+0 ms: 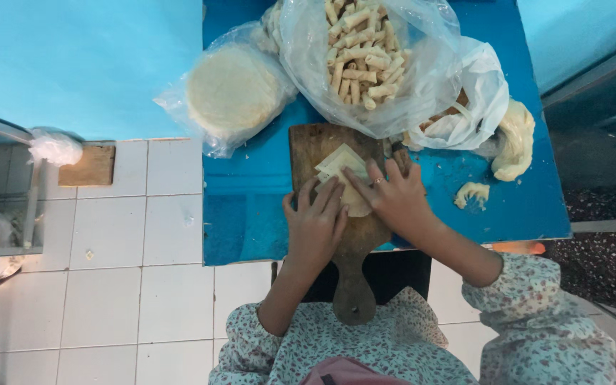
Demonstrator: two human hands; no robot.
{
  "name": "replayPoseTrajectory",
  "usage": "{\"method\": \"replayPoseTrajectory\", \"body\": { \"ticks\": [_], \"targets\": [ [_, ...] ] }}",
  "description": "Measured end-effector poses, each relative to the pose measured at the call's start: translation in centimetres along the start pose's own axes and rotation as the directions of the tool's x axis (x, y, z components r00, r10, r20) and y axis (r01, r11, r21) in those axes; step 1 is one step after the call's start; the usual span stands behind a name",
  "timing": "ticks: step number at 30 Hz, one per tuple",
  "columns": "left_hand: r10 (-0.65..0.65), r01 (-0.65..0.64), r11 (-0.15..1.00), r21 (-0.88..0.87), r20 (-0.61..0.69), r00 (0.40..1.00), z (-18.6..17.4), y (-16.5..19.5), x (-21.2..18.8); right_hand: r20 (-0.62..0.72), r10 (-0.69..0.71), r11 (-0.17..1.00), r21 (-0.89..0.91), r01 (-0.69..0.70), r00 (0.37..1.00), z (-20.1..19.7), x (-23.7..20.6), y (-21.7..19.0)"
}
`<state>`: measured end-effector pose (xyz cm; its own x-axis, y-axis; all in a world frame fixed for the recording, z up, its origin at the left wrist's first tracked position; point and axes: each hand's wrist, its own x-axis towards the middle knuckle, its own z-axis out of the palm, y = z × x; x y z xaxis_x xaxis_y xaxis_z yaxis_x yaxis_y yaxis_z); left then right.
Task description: The person places dough sticks onto square dough wrappers and folds the wrappers around them by hand on a wooden board, setting finished wrapped pieces aside. Near the end the person lifts and tears a large sheet of dough.
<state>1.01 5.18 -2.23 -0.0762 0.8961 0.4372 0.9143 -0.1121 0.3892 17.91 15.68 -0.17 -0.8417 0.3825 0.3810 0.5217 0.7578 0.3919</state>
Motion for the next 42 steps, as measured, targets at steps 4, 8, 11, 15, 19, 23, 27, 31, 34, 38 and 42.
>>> {"method": "replayPoseTrajectory", "body": {
  "ticks": [4,8,11,15,19,23,27,31,34,38,42],
  "targets": [
    [-0.009,0.009,1.000,0.012,0.024,1.000,0.1,0.0,-0.2,0.056,0.019,0.999,-0.029,-0.017,0.998,0.2,0.0,0.2],
    [-0.012,0.012,1.000,0.022,0.025,1.000,0.2,0.0,-0.2,0.042,0.042,0.999,-0.028,-0.041,0.998,0.4,0.4,0.4],
    [-0.013,0.013,1.000,0.025,0.021,1.000,0.2,0.0,-0.2,0.015,0.043,0.999,0.030,-0.043,0.999,0.2,0.5,0.4],
    [-0.023,0.023,1.000,0.016,0.025,0.999,0.4,0.0,-0.3,-0.022,0.003,0.998,0.057,-0.002,1.000,-0.2,0.6,0.0],
    [-0.026,0.026,0.999,0.019,0.007,1.000,0.5,0.1,-0.3,0.010,-0.028,1.000,-0.011,0.028,1.000,-0.1,0.3,0.4],
    [-0.020,0.020,0.999,0.028,0.013,1.000,0.4,0.0,-0.2,0.015,0.046,0.999,0.026,-0.047,0.999,0.8,0.7,1.4],
    [-0.028,0.028,0.999,0.016,0.008,1.000,0.4,0.1,-0.2,-0.012,0.052,0.996,0.072,-0.051,0.999,1.6,1.5,1.1],
    [-0.032,0.032,0.999,0.019,0.000,0.999,0.6,0.1,-0.3,0.079,0.014,0.998,0.057,-0.019,0.997,1.6,1.4,1.5],
    [-0.033,0.033,0.999,0.015,0.001,0.999,0.8,0.1,-0.3,0.061,0.004,0.999,-0.046,-0.001,0.998,1.8,1.3,2.0],
    [-0.031,0.031,0.999,0.015,-0.010,0.999,1.0,0.0,-0.3,0.061,0.071,0.997,0.010,-0.071,0.996,2.6,1.6,1.9],
    [-0.026,0.026,0.999,0.029,0.000,1.000,1.0,0.0,-0.3,0.012,0.056,0.998,0.035,-0.056,0.998,3.3,2.1,2.0]
  ]
}}
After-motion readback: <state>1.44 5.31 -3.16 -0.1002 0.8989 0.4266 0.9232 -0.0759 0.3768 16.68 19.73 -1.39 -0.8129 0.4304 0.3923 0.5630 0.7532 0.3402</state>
